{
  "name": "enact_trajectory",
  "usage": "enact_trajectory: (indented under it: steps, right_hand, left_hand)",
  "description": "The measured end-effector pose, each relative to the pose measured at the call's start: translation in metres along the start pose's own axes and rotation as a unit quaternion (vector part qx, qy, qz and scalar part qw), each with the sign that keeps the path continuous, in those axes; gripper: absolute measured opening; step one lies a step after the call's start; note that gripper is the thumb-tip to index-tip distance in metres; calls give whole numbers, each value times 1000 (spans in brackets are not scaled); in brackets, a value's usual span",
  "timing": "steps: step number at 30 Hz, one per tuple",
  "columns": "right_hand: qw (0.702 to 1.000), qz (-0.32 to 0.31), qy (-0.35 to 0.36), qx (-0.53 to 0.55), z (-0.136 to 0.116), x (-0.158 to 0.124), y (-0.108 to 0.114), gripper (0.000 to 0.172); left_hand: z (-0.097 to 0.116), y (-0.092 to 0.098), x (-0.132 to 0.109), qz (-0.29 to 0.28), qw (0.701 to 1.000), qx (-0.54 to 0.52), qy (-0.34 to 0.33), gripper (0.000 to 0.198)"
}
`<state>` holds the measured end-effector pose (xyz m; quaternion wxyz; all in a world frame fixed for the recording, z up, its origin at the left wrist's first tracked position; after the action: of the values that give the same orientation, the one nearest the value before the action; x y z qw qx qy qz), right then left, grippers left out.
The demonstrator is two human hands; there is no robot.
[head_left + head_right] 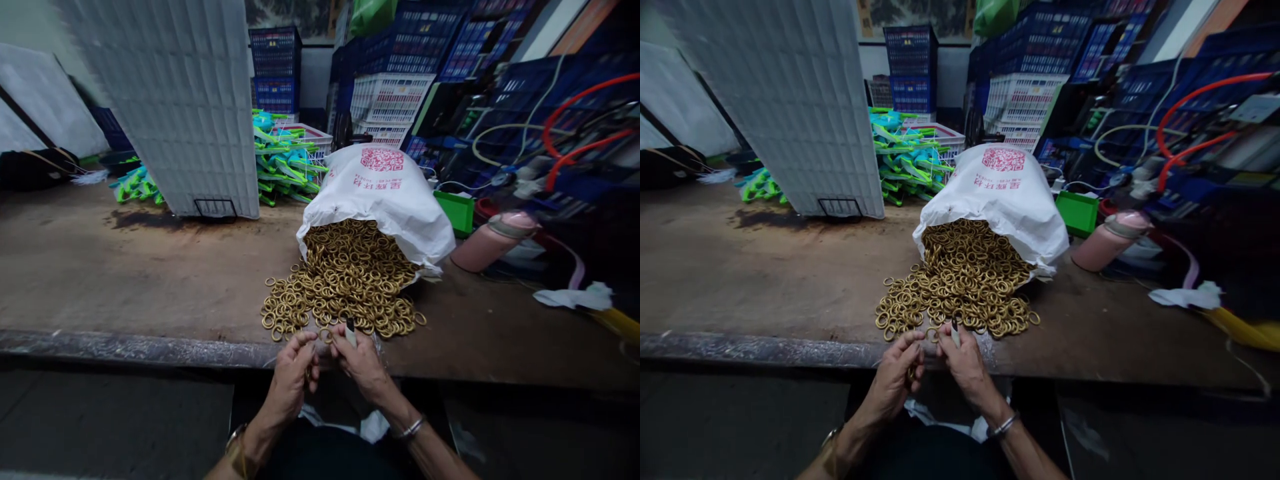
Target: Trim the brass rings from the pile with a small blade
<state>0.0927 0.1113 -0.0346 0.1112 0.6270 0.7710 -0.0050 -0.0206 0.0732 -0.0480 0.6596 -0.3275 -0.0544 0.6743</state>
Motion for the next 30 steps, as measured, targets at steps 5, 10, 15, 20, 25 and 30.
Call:
enact_trajectory:
  steps: [5,10,15,20,25,30]
  right_hand:
    - [999,-15,15,-24,1,-5,-5,20]
    - [999,-19,18,-34,-1,-5,-2,24]
    - [995,-17,30,-89,-12,-2,-1,26]
    - [986,12,53,-160,-14,0,0,18]
    - [974,5,71,-214,-19,-1,-4,17]
    - [972,-3,64,-228,-23,0,-7,20]
  left_hand:
    - [1,-5,3,7,996,87,-27,27]
    - [16,-7,2,38,973,209,-93,24]
    - [28,-17,-3,8,954,254,-160,20]
    - [2,-10,0,-11,980,200,-8,29]
    - [-2,-7,0,-17,981,194,3,31]
    - [-3,-6,-2,-9,985,174,16,32]
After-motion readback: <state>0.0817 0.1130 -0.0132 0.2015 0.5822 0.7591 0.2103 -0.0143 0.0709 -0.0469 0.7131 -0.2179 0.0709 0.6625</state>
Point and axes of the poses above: each hand's wrist, its own x-axis towards the middle knuckle, its own y-axis out of the back of the hand, z = x × y, the point moved 8 cm from there along x, towards the middle knuckle
